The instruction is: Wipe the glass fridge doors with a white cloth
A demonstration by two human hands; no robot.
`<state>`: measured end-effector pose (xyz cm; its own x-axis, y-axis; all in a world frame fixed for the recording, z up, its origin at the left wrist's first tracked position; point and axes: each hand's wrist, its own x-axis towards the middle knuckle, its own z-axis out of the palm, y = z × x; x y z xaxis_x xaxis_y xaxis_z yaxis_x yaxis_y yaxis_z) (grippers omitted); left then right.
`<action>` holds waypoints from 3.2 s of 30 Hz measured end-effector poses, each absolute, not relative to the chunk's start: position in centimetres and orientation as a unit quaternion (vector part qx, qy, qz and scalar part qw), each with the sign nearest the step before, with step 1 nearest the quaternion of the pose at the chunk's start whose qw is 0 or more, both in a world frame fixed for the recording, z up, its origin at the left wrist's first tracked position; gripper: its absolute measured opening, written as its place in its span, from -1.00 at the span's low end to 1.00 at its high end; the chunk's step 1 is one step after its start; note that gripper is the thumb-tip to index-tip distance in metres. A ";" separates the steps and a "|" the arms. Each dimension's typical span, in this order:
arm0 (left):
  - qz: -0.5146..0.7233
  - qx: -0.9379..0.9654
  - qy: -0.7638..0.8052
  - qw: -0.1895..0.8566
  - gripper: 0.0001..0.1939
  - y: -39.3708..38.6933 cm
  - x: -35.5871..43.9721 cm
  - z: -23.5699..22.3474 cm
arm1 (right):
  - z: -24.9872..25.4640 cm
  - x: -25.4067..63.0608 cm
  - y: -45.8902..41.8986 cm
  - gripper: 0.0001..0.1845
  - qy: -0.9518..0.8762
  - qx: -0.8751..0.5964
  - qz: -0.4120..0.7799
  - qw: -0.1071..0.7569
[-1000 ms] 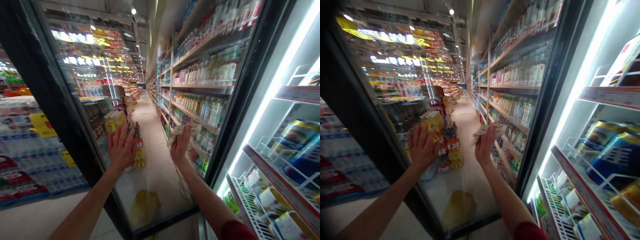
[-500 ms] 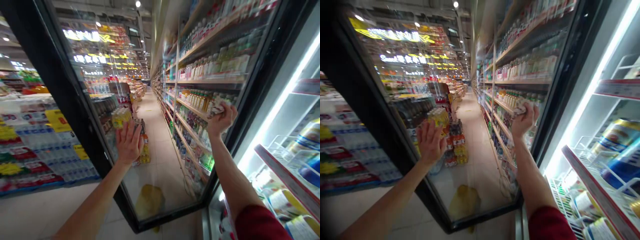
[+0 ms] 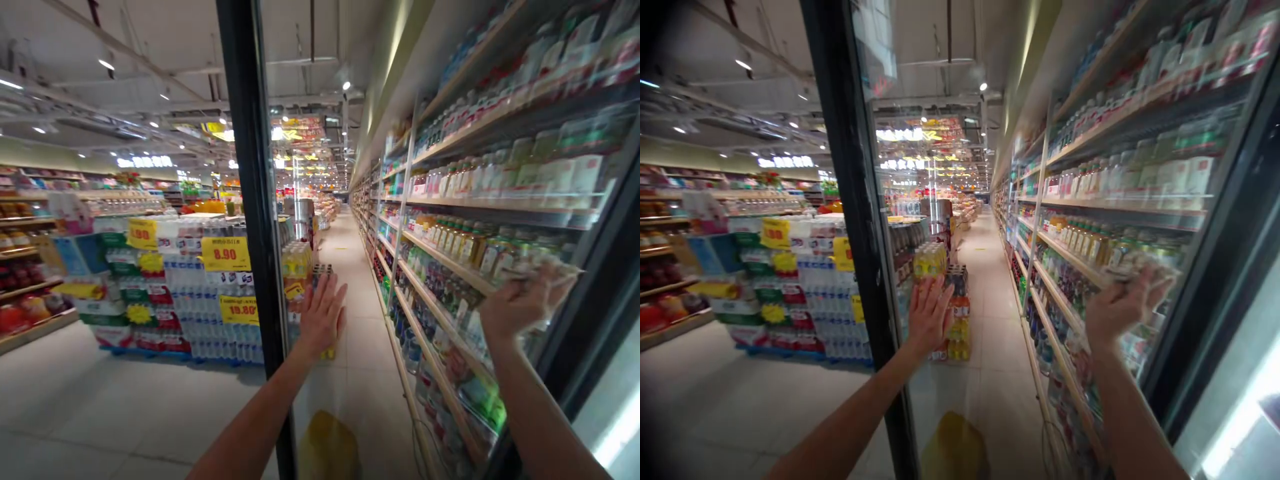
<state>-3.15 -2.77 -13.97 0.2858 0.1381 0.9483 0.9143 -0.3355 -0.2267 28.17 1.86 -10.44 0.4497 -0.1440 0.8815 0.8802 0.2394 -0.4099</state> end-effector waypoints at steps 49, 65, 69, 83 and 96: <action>-0.472 -0.681 -0.358 0.430 -0.27 -0.8 -3.3 -14.0 | -13.6 22.6 0.7 -0.60 -0.696 -0.345 -0.389 0.495; -0.474 -0.681 -0.357 0.429 -0.26 -1.0 -3.1 -13.7 | -12.4 21.8 0.9 -0.63 -0.727 -0.305 -0.434 0.436; -0.476 -0.685 -0.356 0.420 -0.28 -0.8 -3.3 -13.8 | -11.4 28.0 1.6 -0.60 -0.680 -0.376 -0.434 0.456; -0.514 -0.771 -0.216 0.308 -0.45 -2.6 6.0 -4.9 | -6.5 19.0 1.5 -0.34 -0.732 -0.248 -0.375 0.512; -0.564 -0.583 -0.392 0.434 -0.53 -0.1 1.3 3.6 | -6.3 28.2 2.8 -0.41 -0.559 -0.406 -0.426 0.584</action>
<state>1.25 -0.08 3.61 0.0555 -0.0317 0.9980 0.9467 -0.3159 -0.0627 28.21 2.78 -6.35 0.0115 -0.0422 0.9990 0.9517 0.3069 0.0021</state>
